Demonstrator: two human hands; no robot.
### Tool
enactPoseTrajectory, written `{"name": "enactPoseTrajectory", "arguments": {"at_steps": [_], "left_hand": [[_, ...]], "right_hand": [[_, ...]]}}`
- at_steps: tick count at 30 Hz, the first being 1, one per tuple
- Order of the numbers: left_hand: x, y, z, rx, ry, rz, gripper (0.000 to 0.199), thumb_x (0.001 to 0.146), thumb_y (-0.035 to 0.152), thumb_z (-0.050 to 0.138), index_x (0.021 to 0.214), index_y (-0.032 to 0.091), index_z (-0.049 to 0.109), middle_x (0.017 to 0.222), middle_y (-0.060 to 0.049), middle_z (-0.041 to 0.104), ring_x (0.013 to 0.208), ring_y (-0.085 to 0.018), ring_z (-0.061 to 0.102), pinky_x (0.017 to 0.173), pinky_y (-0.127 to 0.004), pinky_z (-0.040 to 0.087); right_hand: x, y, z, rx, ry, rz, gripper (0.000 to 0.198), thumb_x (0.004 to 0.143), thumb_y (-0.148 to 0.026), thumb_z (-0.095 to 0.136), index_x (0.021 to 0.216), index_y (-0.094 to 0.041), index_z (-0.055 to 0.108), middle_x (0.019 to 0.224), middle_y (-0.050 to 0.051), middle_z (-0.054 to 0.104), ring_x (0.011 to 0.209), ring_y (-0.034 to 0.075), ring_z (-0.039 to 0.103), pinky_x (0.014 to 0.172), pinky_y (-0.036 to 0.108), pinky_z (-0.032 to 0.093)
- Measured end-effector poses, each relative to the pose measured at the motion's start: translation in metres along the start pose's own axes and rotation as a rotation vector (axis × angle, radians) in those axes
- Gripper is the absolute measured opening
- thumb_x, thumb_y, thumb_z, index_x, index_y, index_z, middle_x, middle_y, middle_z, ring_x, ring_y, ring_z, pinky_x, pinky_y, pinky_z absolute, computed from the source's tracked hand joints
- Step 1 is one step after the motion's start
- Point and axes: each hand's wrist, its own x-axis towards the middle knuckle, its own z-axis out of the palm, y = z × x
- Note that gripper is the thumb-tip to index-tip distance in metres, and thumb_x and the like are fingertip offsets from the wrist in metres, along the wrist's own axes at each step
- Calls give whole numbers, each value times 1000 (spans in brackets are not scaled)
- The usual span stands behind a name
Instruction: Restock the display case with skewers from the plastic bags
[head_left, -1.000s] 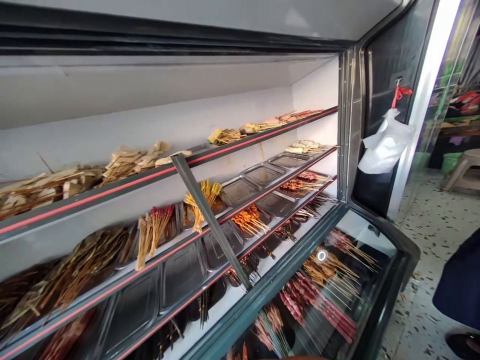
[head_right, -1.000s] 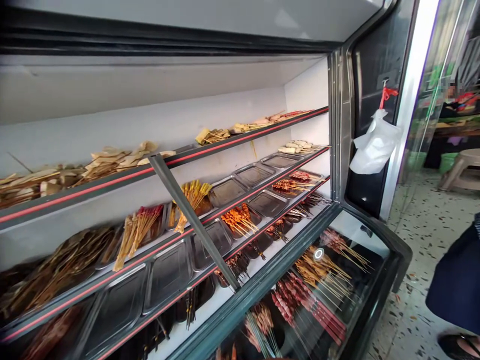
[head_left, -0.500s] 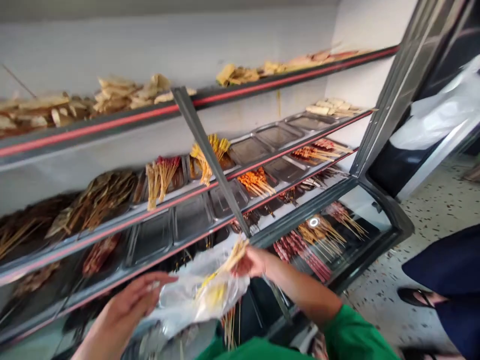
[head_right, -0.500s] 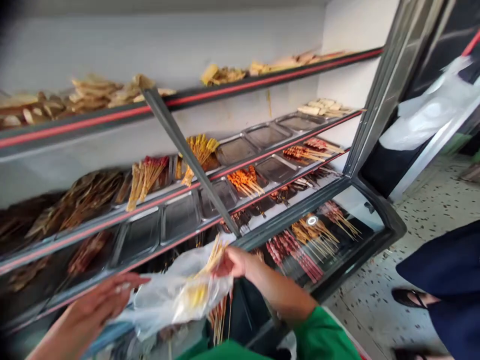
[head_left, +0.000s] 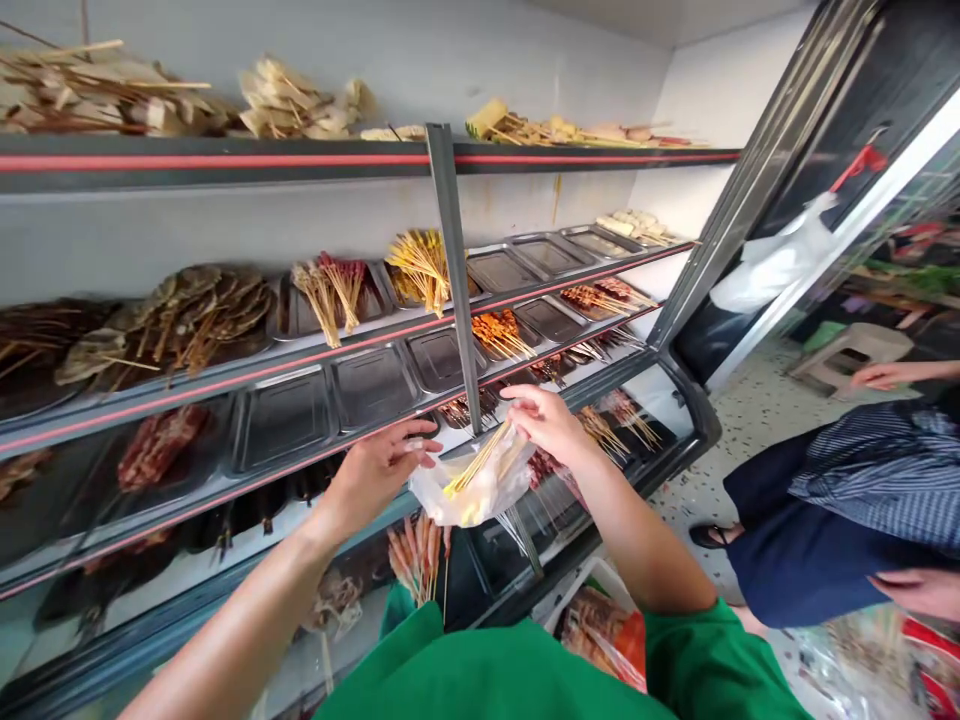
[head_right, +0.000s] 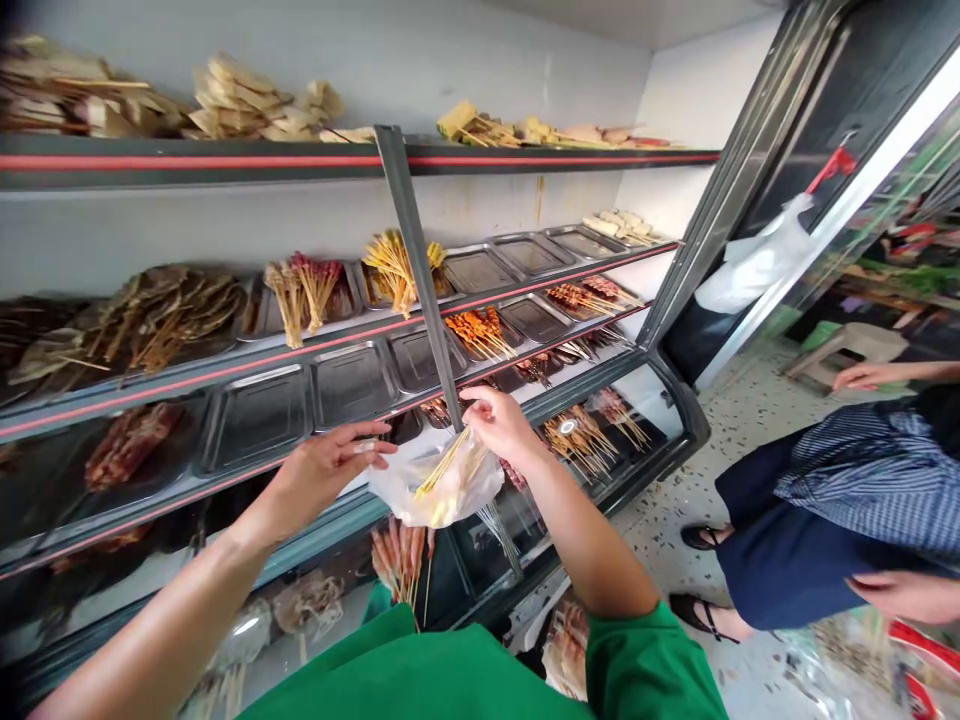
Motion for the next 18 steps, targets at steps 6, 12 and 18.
{"name": "enactPoseTrajectory", "arguments": {"at_steps": [6,12,18], "left_hand": [[-9,-5,-15,1028,29,102,36,85,14,34,109,6,60,102,-23,61,93,-37,60,80,-48,48],[-19,-15,-45,846,16,42,29,84,12,39,95,11,66,94,-17,65,92,-33,61,78,-44,48],[-23,-27,-7,-663,-322,98,34,72,43,70,91,15,70,114,-13,60,112,-26,51,98,-34,38]], "right_hand": [[-20,-18,-8,-390,214,-127,36,73,-17,48,106,-13,61,71,3,67,62,12,59,59,23,45],[-53,-14,-23,-518,403,-132,32,74,-22,48,100,-16,65,71,2,67,56,12,57,53,23,44],[-82,-27,4,-654,284,-115,30,76,-20,46,97,-14,66,71,3,67,60,13,59,59,24,46]]}}
